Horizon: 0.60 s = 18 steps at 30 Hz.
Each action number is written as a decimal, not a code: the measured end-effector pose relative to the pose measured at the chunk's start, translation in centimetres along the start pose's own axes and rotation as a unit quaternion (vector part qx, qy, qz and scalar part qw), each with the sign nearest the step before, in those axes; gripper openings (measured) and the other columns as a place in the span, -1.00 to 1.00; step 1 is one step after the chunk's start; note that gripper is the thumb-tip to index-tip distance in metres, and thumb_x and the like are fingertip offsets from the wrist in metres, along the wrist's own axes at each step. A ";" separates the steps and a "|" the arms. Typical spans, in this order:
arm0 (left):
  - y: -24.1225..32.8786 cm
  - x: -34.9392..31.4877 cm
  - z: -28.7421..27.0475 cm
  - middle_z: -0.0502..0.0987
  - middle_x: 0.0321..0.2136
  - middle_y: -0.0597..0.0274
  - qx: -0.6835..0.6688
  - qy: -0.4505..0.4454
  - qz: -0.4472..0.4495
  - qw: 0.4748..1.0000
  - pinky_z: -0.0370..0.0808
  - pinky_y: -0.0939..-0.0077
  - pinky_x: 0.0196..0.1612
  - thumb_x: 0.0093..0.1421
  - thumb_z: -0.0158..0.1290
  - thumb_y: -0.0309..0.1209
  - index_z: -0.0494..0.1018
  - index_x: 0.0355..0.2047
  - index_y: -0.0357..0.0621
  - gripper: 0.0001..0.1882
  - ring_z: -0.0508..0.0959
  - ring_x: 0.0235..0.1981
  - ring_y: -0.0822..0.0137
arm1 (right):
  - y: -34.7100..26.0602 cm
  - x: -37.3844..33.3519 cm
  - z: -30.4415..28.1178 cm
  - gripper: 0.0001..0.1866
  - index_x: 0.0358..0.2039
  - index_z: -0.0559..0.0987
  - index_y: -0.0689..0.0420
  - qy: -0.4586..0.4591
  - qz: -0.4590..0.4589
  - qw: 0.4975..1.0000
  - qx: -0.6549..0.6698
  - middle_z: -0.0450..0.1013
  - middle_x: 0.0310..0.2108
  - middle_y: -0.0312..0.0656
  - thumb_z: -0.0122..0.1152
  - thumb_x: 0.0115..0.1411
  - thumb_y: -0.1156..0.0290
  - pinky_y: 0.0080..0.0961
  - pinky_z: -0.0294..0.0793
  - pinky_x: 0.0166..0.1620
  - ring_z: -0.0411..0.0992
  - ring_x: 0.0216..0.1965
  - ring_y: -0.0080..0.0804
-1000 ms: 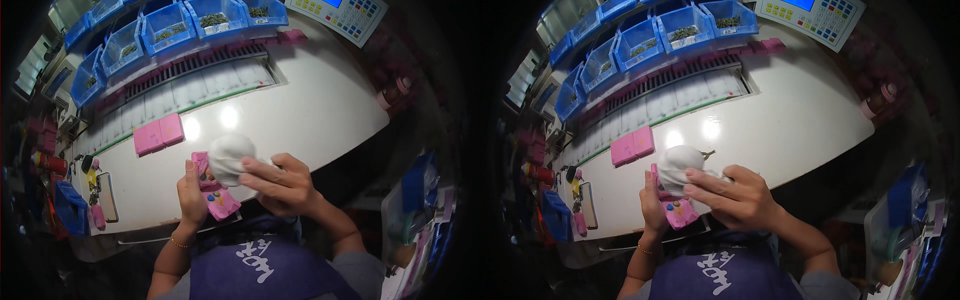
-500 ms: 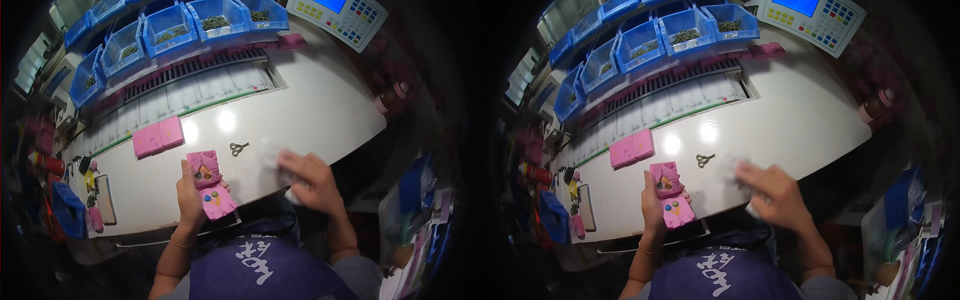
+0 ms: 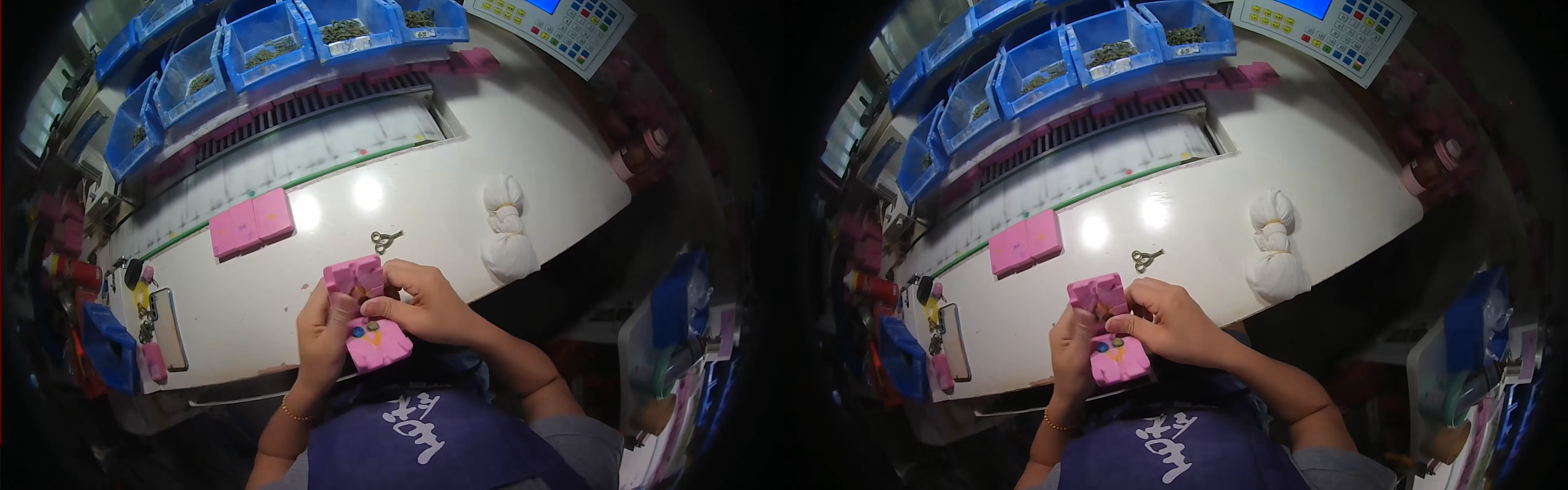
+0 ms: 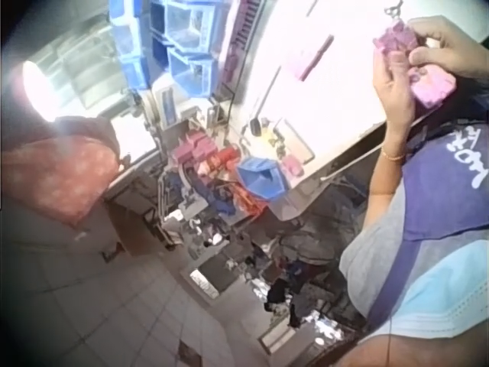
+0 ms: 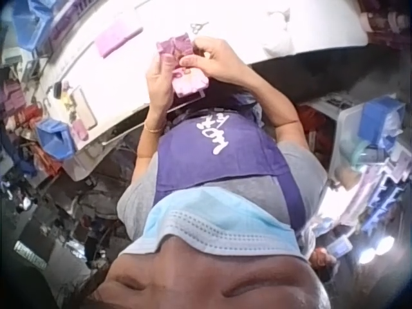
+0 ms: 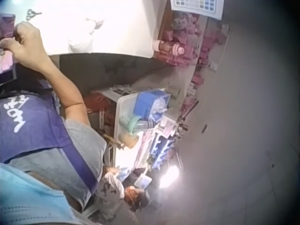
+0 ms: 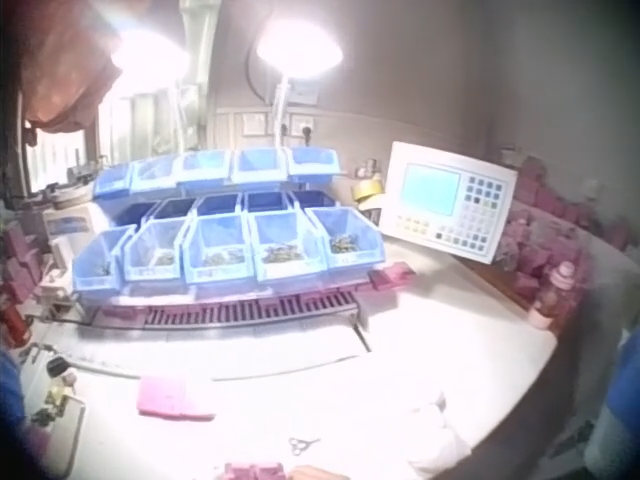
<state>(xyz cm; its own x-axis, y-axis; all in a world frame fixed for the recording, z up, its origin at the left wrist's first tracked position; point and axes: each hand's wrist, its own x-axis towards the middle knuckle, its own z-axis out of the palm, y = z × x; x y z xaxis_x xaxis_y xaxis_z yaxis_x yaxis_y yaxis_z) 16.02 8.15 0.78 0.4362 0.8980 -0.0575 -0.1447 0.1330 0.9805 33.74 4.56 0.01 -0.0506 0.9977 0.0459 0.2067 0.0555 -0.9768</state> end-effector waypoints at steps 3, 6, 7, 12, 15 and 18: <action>-0.3 -0.1 -1.4 0.53 -0.42 0.34 0.062 -0.007 0.002 0.998 0.38 0.72 -0.36 0.34 0.09 -0.33 0.52 -0.22 -0.33 -0.76 0.44 -0.42 0.63 | -0.5 0.0 -1.0 -0.68 -0.43 0.51 0.26 -0.016 0.008 1.000 -0.001 0.38 -0.52 -0.18 0.28 0.25 0.23 -0.45 0.29 -0.41 0.30 -0.49 -0.46; -0.5 0.0 -1.1 0.50 -0.57 0.44 0.067 0.013 0.019 0.997 0.31 0.76 -0.43 0.26 0.20 -0.39 0.57 -0.35 -0.32 -0.81 0.41 -0.50 0.67 | -0.5 -0.1 -0.3 -0.72 -0.35 0.54 0.26 -0.011 0.002 0.999 0.038 0.39 -0.49 -0.16 0.20 0.30 0.26 -0.46 0.30 -0.39 0.31 -0.48 -0.46; -0.5 0.0 -1.1 0.52 -0.54 0.41 0.053 0.003 0.006 0.999 0.33 0.74 -0.42 0.27 0.19 -0.38 0.58 -0.33 -0.33 -0.80 0.42 -0.48 0.65 | -0.5 -0.2 0.0 -0.74 -0.31 0.55 0.26 0.023 -0.029 0.996 0.078 0.40 -0.47 -0.15 0.16 0.33 0.28 -0.46 0.30 -0.37 0.32 -0.47 -0.45; -1.2 -0.1 -2.6 0.58 -0.37 0.28 0.016 -0.035 -0.043 0.998 0.44 0.62 -0.32 0.27 0.20 -0.31 0.56 -0.19 -0.34 -0.71 0.49 -0.34 0.55 | -1.3 -0.6 -1.1 -0.76 -0.23 0.56 0.25 -0.002 -0.036 0.999 -0.016 0.41 -0.44 -0.13 0.08 0.37 0.32 -0.45 0.36 -0.31 0.36 -0.43 -0.42; -0.7 -0.7 -2.0 0.57 -0.15 0.15 -0.159 -0.088 -0.021 0.983 0.51 0.44 -0.05 0.25 0.22 -0.26 0.42 0.01 -0.33 -0.55 0.54 -0.10 0.37 | -0.4 -0.9 -1.0 -0.76 -0.19 0.55 0.24 -0.006 -0.033 0.998 -0.047 0.41 -0.41 -0.16 0.06 0.38 0.31 -0.44 0.38 -0.28 0.38 -0.41 -0.40; -2.0 -0.5 -2.5 0.57 -0.16 0.16 -0.035 -0.036 0.004 0.999 0.52 0.40 0.00 0.23 0.24 -0.33 0.44 -0.02 -0.33 -0.59 0.55 -0.12 0.38 | -1.1 -1.4 -0.2 -0.75 -0.15 0.54 0.23 -0.002 -0.003 1.000 0.023 0.40 -0.38 -0.20 0.09 0.37 0.29 -0.46 0.38 -0.29 0.38 -0.42 -0.42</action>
<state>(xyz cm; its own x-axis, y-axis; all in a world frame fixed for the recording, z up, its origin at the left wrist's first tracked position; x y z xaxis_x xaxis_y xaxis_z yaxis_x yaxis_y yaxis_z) 13.88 8.45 -1.59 0.4970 0.8671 -0.0337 -0.2098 0.1577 0.9650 33.83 3.07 1.08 -0.0549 0.9972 0.0507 0.1610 0.0590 -0.9852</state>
